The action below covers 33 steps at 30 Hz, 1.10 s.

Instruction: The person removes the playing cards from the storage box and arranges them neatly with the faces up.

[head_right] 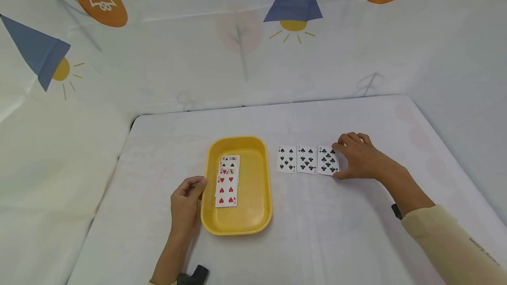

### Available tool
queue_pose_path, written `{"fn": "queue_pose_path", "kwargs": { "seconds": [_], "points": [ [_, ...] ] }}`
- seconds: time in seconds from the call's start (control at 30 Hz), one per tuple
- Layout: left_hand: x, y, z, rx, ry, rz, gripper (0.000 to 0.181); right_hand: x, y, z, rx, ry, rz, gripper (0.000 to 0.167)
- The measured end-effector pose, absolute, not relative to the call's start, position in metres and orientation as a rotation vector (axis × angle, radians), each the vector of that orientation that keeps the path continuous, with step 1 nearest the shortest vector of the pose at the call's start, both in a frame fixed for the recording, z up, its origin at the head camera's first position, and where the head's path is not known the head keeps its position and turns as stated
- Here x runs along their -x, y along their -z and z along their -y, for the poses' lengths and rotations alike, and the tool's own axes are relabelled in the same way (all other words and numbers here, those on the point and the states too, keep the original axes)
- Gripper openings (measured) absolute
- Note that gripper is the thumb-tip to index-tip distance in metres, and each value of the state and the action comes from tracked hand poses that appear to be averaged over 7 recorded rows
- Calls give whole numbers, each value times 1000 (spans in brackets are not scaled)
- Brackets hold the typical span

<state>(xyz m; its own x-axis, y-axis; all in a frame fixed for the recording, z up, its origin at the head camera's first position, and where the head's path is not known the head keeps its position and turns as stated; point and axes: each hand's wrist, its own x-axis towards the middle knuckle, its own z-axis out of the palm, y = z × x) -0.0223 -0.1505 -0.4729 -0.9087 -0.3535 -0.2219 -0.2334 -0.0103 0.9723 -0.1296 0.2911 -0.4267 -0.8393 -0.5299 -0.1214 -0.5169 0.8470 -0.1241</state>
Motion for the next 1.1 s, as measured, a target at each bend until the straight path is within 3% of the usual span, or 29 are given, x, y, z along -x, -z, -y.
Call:
{"fn": "queue_pose_path", "kwargs": {
  "seconds": [0.6, 1.1],
  "points": [
    [23, 473, 150, -643, 2080, 2143, 25, 130, 427, -292, 755, 166, -2860, 77],
    [22, 472, 150, -639, 2077, 2113, 24, 117, 419, -245, 952, 367, -2985, 67]
  ]
}}
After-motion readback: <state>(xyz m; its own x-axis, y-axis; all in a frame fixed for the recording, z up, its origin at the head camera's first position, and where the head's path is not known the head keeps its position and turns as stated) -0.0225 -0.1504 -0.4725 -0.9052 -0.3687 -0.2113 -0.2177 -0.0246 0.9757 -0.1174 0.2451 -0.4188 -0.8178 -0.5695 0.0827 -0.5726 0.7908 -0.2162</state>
